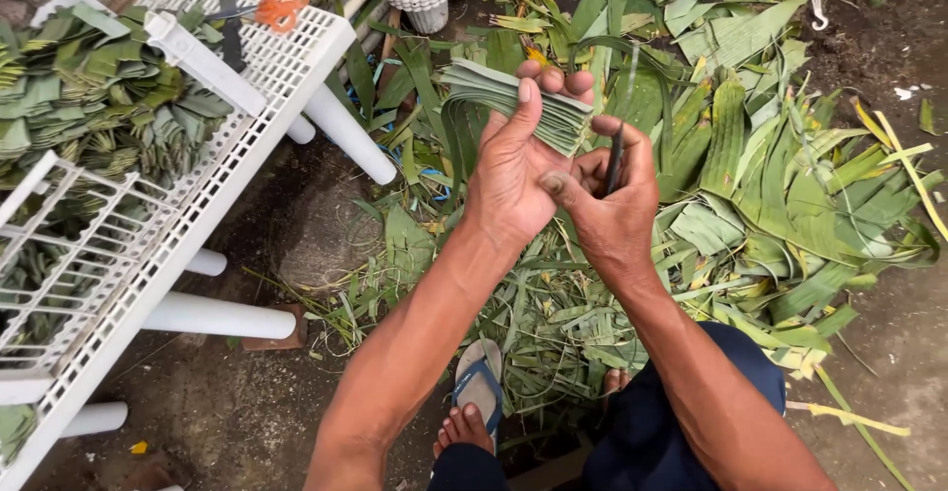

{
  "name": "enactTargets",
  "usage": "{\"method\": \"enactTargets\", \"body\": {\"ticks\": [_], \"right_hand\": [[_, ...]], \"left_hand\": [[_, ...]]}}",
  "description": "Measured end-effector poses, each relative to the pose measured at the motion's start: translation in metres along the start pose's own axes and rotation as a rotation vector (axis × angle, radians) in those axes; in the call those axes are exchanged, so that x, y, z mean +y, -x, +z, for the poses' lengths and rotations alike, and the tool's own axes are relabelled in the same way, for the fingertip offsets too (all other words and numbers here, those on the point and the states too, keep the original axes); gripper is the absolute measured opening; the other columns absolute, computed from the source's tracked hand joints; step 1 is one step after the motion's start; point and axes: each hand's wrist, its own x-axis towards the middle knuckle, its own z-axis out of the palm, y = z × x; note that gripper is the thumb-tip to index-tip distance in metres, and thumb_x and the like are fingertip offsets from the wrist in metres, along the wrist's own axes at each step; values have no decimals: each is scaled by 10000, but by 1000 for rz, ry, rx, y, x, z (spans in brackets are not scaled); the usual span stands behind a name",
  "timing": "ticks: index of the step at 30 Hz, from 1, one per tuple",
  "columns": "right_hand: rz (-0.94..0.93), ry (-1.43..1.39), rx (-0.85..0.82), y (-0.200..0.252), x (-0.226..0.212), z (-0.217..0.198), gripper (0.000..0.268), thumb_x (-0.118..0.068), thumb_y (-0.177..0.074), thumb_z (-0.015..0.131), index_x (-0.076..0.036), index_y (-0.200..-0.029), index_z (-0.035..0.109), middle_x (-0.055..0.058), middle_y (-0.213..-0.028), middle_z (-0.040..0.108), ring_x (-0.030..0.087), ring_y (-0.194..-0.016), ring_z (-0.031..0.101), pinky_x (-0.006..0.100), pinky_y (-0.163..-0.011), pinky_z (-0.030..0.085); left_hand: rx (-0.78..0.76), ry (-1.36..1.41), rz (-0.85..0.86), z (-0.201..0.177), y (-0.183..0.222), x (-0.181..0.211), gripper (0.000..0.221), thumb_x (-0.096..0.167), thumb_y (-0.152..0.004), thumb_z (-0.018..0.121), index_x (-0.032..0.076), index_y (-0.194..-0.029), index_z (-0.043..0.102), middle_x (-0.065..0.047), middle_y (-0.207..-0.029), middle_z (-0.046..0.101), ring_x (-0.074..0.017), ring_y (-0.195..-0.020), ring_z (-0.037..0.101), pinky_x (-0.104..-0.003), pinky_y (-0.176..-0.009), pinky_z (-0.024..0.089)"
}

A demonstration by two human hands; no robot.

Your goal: Stripping the midrib from banana leaves using a knife and stacking the prepared leaves.

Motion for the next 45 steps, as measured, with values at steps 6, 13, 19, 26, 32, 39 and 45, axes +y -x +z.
{"method": "enactTargets", "body": {"ticks": [6,13,19,26,32,39,45], "right_hand": [[-90,-97,19,-9,27,-23,615,-51,-940,823,-33,-1434,457,79,-881,646,5,-641,549,126,-560,471],[-129,-72,70,-7,44,-22,322,-99,-981,772,8,-1248,627,44,-895,532,57,-570,608,201,-487,504],[-111,-120,79,-11,24,-10,298,-127,-1022,726,11,-1252,597,92,-796,613,49,-539,548,194,-469,450],[-127,-116,63,-12,29,-8,410,-191,-1017,739,-28,-1332,533,76,-826,623,30,-563,509,181,-502,448],[-106,-250,149,-9,40,-6,420,-474,-1119,366,-86,-1172,521,7,-698,474,57,-464,408,183,-426,362],[-70,-272,7,8,41,16,385,-375,-1143,319,-61,-1031,513,7,-626,409,93,-467,391,219,-449,345],[-120,-209,32,7,47,15,374,-376,-1148,315,-100,-1007,525,-18,-623,433,74,-508,386,213,-500,345]], "left_hand": [[53,-14,76,7,12,-22,267,182,-1082,596,74,-1310,508,-60,-1089,589,-283,-1244,603,-479,-1202,407],[17,27,47,-28,12,-28,273,148,-1093,586,50,-1337,514,-112,-1176,629,-319,-1262,603,-506,-1166,452],[28,92,116,-22,9,-14,230,69,-1075,597,14,-1294,553,-152,-1184,647,-365,-1235,626,-536,-1146,494],[36,105,127,-31,4,-10,208,58,-1061,602,27,-1261,554,-120,-1120,630,-338,-1159,675,-549,-1112,526],[24,151,172,-42,-8,8,193,51,-1054,593,5,-1240,573,-121,-1111,612,-341,-1181,659,-586,-1162,482],[38,192,165,-27,-6,0,172,62,-1056,600,-15,-1210,604,-115,-1100,610,-322,-1184,653,-597,-1191,443],[52,225,153,-28,-8,-2,186,53,-1058,600,-29,-1223,614,-141,-1120,633,-352,-1213,641,-599,-1188,441]]}}
